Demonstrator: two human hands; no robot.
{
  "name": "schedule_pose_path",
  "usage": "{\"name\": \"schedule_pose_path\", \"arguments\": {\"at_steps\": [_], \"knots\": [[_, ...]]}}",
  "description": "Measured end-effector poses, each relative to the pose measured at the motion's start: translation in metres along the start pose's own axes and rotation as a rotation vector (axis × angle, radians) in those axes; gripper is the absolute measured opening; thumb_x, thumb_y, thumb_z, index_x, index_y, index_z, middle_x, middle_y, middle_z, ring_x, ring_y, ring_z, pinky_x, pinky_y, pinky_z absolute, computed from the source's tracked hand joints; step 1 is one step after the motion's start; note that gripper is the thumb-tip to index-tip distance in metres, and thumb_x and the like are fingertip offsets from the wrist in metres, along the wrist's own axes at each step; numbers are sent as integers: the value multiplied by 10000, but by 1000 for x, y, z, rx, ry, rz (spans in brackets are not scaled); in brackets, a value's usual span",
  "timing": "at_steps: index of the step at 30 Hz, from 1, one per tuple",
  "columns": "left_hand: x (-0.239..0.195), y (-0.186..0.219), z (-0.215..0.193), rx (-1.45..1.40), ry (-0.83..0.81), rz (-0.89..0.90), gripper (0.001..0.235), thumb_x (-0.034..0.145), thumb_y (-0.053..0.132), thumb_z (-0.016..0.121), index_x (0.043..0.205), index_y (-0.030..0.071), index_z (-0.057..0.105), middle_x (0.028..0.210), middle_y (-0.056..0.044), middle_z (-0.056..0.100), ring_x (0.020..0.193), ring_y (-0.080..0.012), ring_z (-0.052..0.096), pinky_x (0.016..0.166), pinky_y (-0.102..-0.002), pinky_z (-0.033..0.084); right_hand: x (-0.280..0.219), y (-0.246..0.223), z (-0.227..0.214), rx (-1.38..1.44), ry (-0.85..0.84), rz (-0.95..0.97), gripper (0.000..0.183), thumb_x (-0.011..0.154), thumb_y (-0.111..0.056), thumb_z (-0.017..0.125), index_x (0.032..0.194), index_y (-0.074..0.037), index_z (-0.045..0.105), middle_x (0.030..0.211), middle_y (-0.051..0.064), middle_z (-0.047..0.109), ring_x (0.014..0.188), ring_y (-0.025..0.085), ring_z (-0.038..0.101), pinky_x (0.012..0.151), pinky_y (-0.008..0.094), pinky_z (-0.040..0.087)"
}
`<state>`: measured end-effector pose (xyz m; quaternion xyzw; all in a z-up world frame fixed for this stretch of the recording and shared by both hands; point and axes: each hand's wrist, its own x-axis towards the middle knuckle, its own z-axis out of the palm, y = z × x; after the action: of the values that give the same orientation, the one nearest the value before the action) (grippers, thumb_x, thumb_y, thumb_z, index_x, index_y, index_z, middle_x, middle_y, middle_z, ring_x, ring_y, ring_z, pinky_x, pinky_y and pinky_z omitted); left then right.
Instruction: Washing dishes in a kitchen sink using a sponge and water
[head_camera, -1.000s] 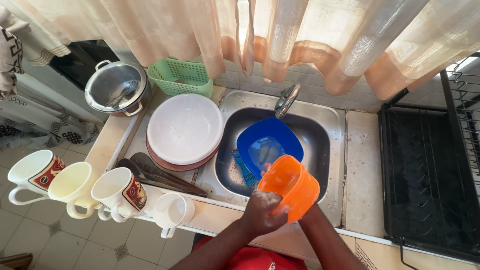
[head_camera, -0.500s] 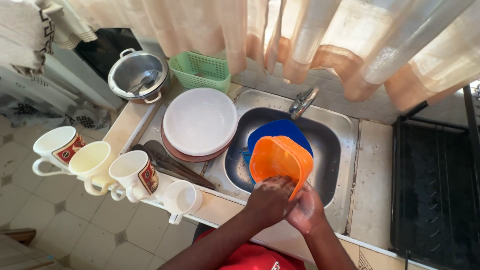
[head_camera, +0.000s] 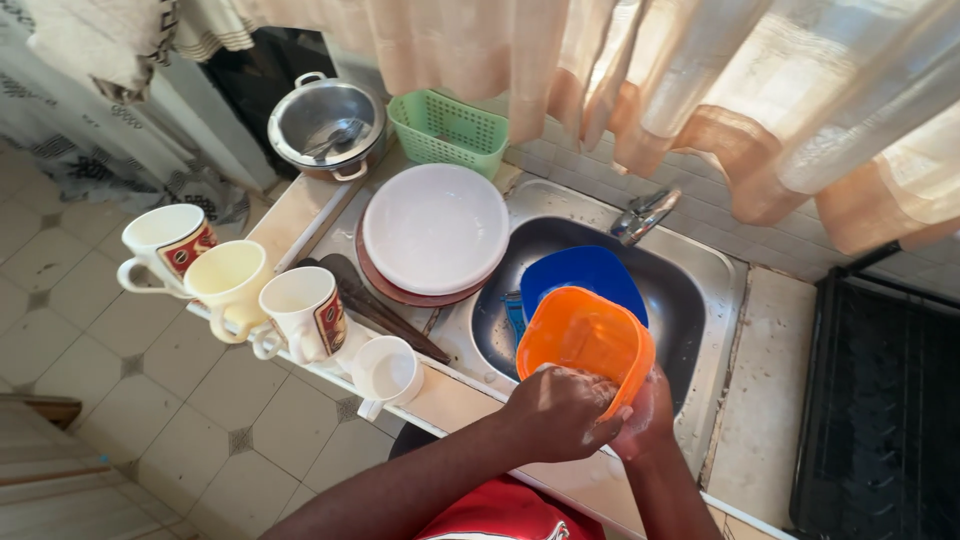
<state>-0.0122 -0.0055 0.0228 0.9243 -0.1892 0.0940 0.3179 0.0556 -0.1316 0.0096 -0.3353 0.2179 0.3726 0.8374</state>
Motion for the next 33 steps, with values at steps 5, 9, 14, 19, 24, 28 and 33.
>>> {"name": "schedule_pose_path", "arguments": {"at_steps": [5, 9, 14, 19, 24, 28, 33], "knots": [[-1, -5, -6, -16, 62, -34, 418, 1031, 399, 424, 953, 74, 675, 849, -90, 725, 738, -331, 689, 553, -479, 491, 5, 11, -3, 16, -68, -45, 417, 1076, -392, 428, 1257, -70, 622, 1181, 152, 668, 1125, 295, 630, 987, 419, 518], [0, -15, -4, -35, 32, -177, 453, 985, 470, 463, 1100, 113, 716, 939, -114, 756, 832, -374, 706, 639, -524, 525, 9, 15, -6, 34, -135, -101, 362, 1079, -306, 435, 1216, -45, 646, 1127, 155, 693, 1071, 297, 657, 955, 414, 539], [10, -33, -20, 92, -107, -218, 466, 1039, 436, 481, 1066, 27, 703, 971, -134, 754, 826, -337, 725, 633, -476, 538, 13, 20, -9, 203, -155, 37, 319, 1076, -369, 525, 1173, -88, 641, 931, 13, 688, 687, 11, 621, 743, 212, 579], [20, -42, -31, 155, -157, -278, 516, 1033, 470, 526, 1221, 4, 643, 993, -132, 744, 807, -281, 743, 599, -422, 577, -1, 15, 29, 30, 45, 39, 377, 1121, -447, 450, 1192, -118, 620, 1071, 97, 677, 1044, 215, 659, 977, 390, 529], [25, -89, -24, 362, 91, -541, 335, 995, 26, 492, 1307, -6, 609, 1063, -176, 733, 866, -225, 732, 687, -340, 608, 3, 8, 18, 47, -82, 168, 678, 996, -444, 463, 1519, -12, 468, 1491, 239, 572, 1328, 373, 573, 1080, 466, 455], [26, -88, -42, 436, 239, -720, 332, 896, 72, 552, 1205, 83, 675, 1117, -116, 745, 1149, -283, 660, 1144, -598, 295, 5, 7, 6, 20, -37, 183, 692, 963, -458, 528, 1499, -23, 484, 1514, 221, 588, 1343, 411, 589, 999, 455, 522], [26, -107, -46, 441, 307, -828, 488, 853, -2, 477, 1303, 97, 639, 1351, -104, 651, 1442, -336, 430, 1175, -710, 96, 3, 7, 2, -26, 58, 125, 642, 936, -394, 531, 1453, -14, 512, 1532, 248, 572, 1373, 436, 559, 1004, 455, 492]]}}
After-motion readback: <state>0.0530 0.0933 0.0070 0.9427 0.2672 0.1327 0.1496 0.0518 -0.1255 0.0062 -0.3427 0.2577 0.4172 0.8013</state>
